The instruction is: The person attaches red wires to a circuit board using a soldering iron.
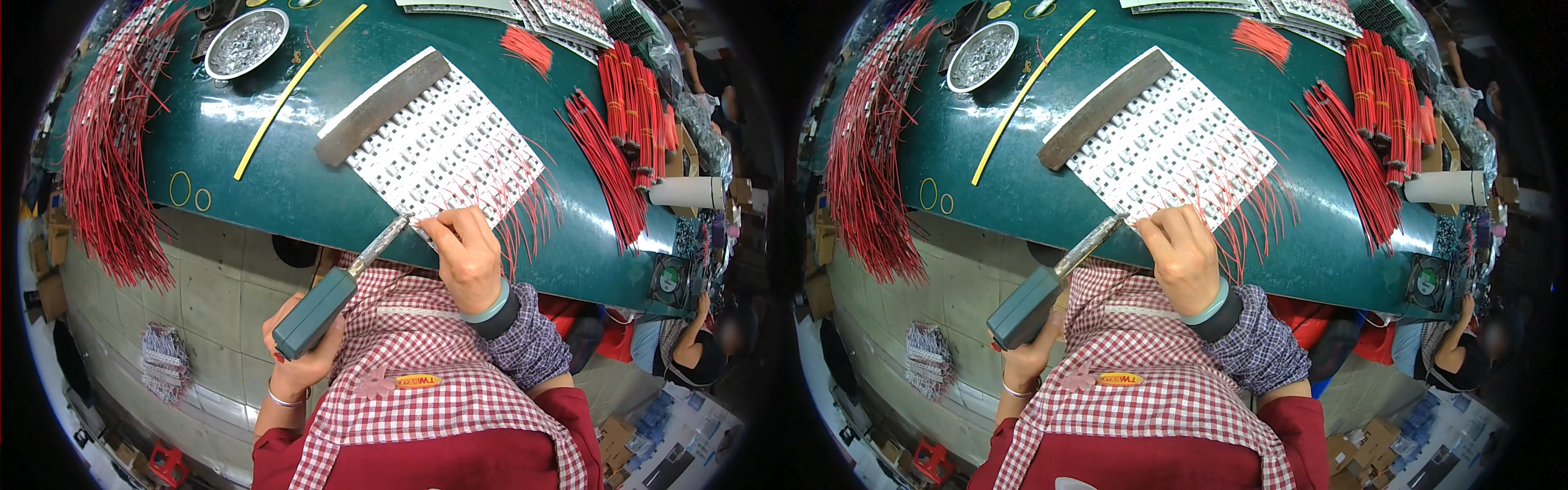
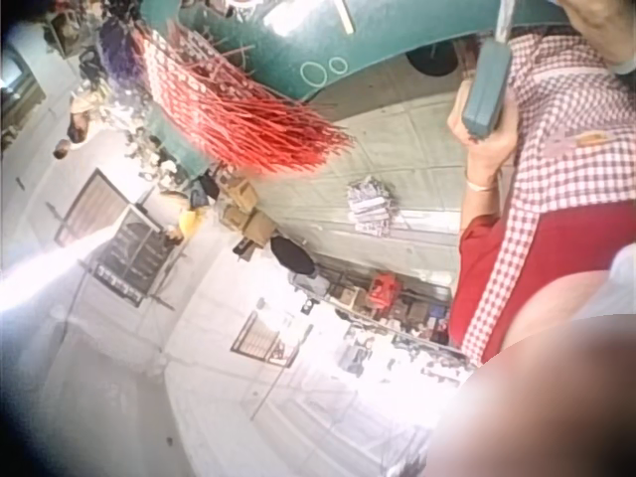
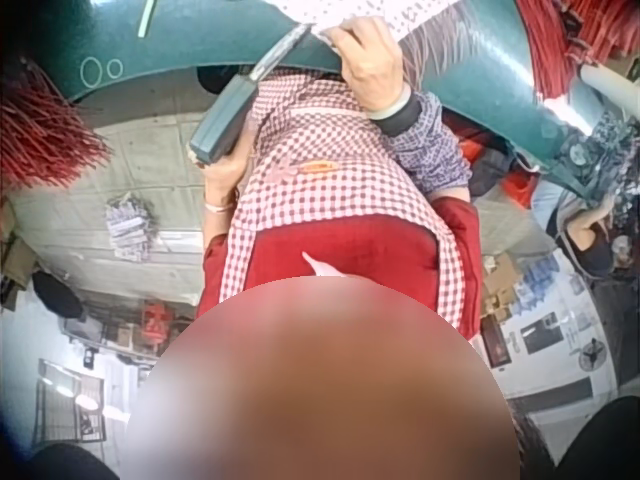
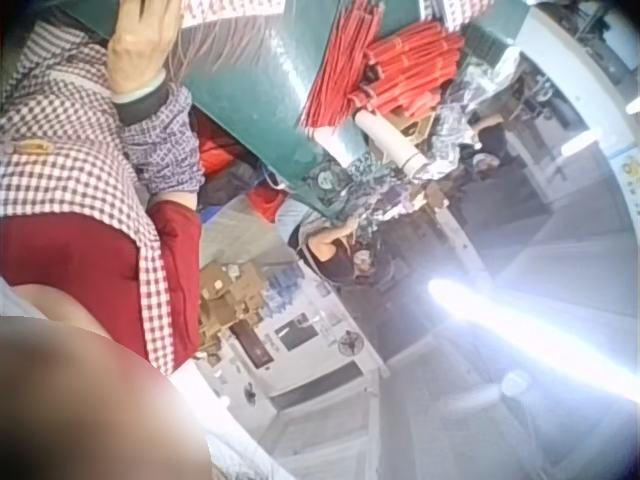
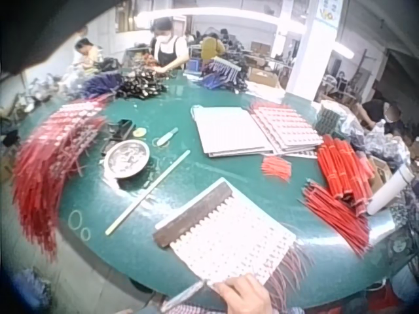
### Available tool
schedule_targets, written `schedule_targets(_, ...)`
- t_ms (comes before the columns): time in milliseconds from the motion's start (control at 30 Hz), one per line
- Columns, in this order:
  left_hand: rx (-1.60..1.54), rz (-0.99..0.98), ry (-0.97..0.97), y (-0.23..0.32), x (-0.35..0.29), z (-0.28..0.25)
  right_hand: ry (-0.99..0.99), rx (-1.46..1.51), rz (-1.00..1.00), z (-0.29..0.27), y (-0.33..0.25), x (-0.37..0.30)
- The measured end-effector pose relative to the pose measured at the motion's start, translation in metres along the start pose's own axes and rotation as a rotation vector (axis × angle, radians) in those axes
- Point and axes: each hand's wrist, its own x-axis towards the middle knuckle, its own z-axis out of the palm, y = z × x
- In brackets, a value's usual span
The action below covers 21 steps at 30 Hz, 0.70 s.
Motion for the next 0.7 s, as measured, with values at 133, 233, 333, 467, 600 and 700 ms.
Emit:
schedule_targets(133, -0.096, -0.130, 0.025, 0.001, -0.003, -0.001, 0.008, -0.011, 0.002, 0.001, -0.001, 0.000)
schedule_targets(233, -0.107, -0.144, 0.023, 0.004, -0.002, -0.001, 0.008, -0.035, 0.011, 0.002, -0.004, -0.002)
schedule_targets(333, -0.114, -0.151, 0.030, 0.004, -0.003, -0.002, 0.040, -0.048, 0.000, 0.002, -0.006, -0.003)
schedule_targets(467, -0.123, -0.156, 0.047, 0.002, -0.006, -0.001, 0.071, -0.031, 0.001, 0.001, -0.014, -0.008)
schedule_targets(600, -0.106, -0.152, 0.023, 0.005, -0.003, -0.002, 0.076, -0.003, 0.013, 0.008, -0.015, -0.011)
schedule_targets(700, -0.084, -0.070, 0.036, 0.005, -0.001, -0.002, 0.082, 0.000, 0.020, 0.010, -0.015, -0.012)
